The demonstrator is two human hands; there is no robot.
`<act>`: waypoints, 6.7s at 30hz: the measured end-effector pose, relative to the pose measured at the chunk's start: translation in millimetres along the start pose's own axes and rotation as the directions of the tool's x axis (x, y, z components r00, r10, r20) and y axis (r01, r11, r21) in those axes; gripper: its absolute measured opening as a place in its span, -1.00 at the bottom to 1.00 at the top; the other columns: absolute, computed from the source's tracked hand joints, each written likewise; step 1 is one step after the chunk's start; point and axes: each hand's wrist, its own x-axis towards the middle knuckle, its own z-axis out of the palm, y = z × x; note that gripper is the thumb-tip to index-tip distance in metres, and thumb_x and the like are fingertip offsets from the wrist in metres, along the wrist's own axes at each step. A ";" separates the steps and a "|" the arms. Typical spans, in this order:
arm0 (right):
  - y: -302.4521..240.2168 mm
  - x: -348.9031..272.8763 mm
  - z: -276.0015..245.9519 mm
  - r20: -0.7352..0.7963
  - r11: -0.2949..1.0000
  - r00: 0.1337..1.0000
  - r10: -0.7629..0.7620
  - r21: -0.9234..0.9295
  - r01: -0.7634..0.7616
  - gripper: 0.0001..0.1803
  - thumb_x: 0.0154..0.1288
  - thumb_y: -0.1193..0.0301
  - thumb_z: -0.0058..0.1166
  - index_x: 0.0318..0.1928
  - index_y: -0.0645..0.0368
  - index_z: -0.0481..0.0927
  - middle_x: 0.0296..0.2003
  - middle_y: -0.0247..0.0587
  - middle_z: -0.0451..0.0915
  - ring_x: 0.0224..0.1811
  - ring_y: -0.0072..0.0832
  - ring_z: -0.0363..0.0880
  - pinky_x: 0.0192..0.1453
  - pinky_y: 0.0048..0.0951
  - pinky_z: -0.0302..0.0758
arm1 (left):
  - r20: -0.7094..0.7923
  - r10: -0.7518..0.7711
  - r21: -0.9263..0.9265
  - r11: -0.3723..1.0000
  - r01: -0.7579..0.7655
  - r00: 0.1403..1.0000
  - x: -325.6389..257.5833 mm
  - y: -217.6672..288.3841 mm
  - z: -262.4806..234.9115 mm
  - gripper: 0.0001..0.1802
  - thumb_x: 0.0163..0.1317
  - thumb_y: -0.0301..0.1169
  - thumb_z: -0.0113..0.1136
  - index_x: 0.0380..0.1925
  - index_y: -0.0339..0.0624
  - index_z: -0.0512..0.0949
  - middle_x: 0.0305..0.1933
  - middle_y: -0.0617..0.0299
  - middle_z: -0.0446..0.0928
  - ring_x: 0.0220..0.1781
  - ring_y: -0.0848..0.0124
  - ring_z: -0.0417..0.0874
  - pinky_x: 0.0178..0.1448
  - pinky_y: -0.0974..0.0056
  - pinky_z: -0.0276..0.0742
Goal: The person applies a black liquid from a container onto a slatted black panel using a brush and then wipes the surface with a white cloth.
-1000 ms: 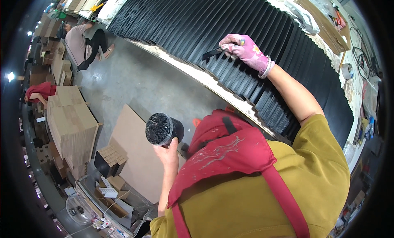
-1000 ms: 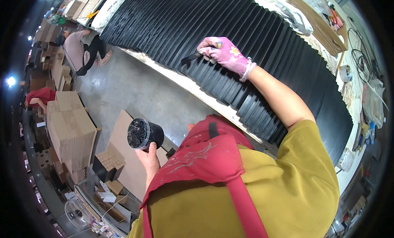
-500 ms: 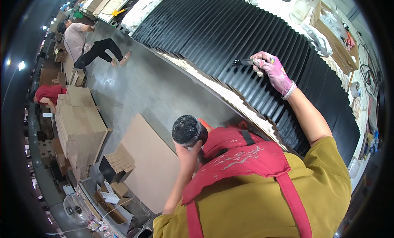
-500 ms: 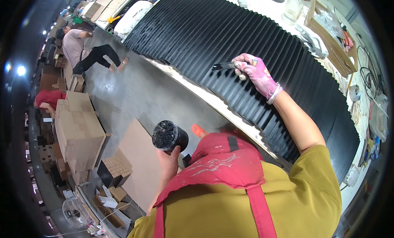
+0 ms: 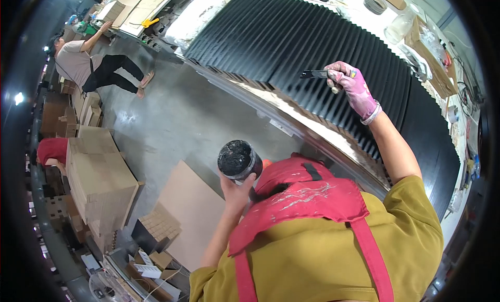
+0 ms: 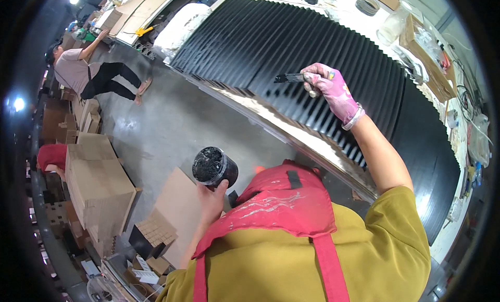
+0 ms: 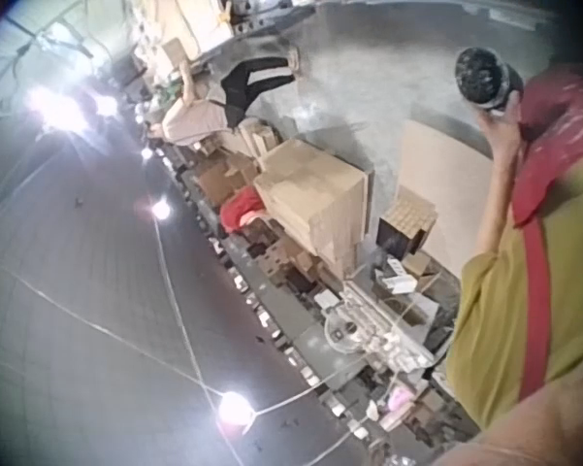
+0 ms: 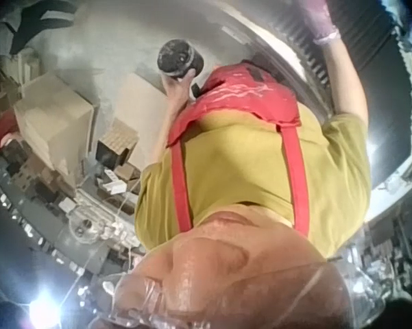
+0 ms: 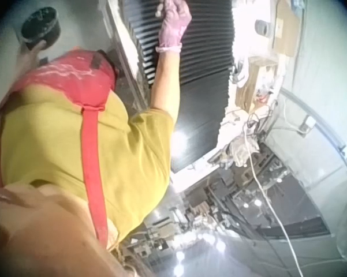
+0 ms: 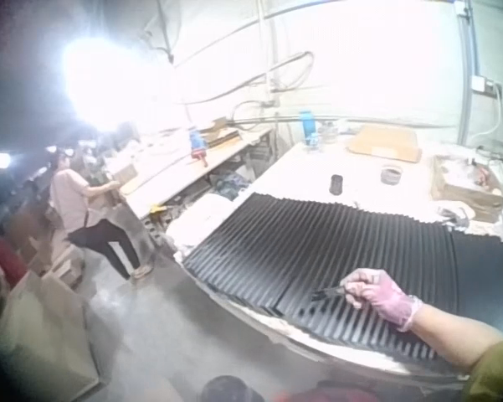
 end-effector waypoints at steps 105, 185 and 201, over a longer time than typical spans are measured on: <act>-13.2 73.4 82.9 -0.835 0.792 0.444 0.324 0.497 0.355 -0.70 0.20 0.40 0.14 -0.10 0.30 0.48 -0.36 -0.26 0.53 -0.38 -0.52 0.51 -0.39 -0.53 0.41 | 0.880 0.278 0.413 -0.044 -0.910 0.386 716.3 174.6 408.8 -0.21 0.09 0.09 0.09 0.30 0.06 0.18 0.21 -0.20 0.23 0.19 -0.14 0.35 0.13 -0.03 0.40; -48.7 192.6 -98.4 -0.654 0.975 0.747 -0.119 0.067 0.214 -0.81 0.39 0.41 -0.19 -0.15 0.30 0.35 -0.52 -0.30 0.45 -0.56 -0.64 0.35 -0.44 -0.61 0.35 | 0.826 0.295 -0.270 0.955 -0.124 0.481 493.4 177.6 317.3 -0.44 0.13 -0.61 0.15 0.16 -0.35 0.24 0.19 0.10 0.27 0.15 0.39 0.46 0.18 0.40 0.31; -46.2 318.2 -136.3 -0.674 0.709 0.705 -0.220 -0.607 -0.359 -0.74 0.21 0.38 -0.06 -0.14 0.24 0.51 -0.27 0.07 0.60 -0.22 -0.11 0.60 -0.03 -0.24 0.49 | 0.728 0.296 -0.349 0.936 -0.038 0.619 509.2 163.5 337.2 -0.46 0.13 -0.66 0.12 0.14 -0.29 0.25 0.08 0.10 0.39 0.06 0.42 0.49 0.18 0.37 0.38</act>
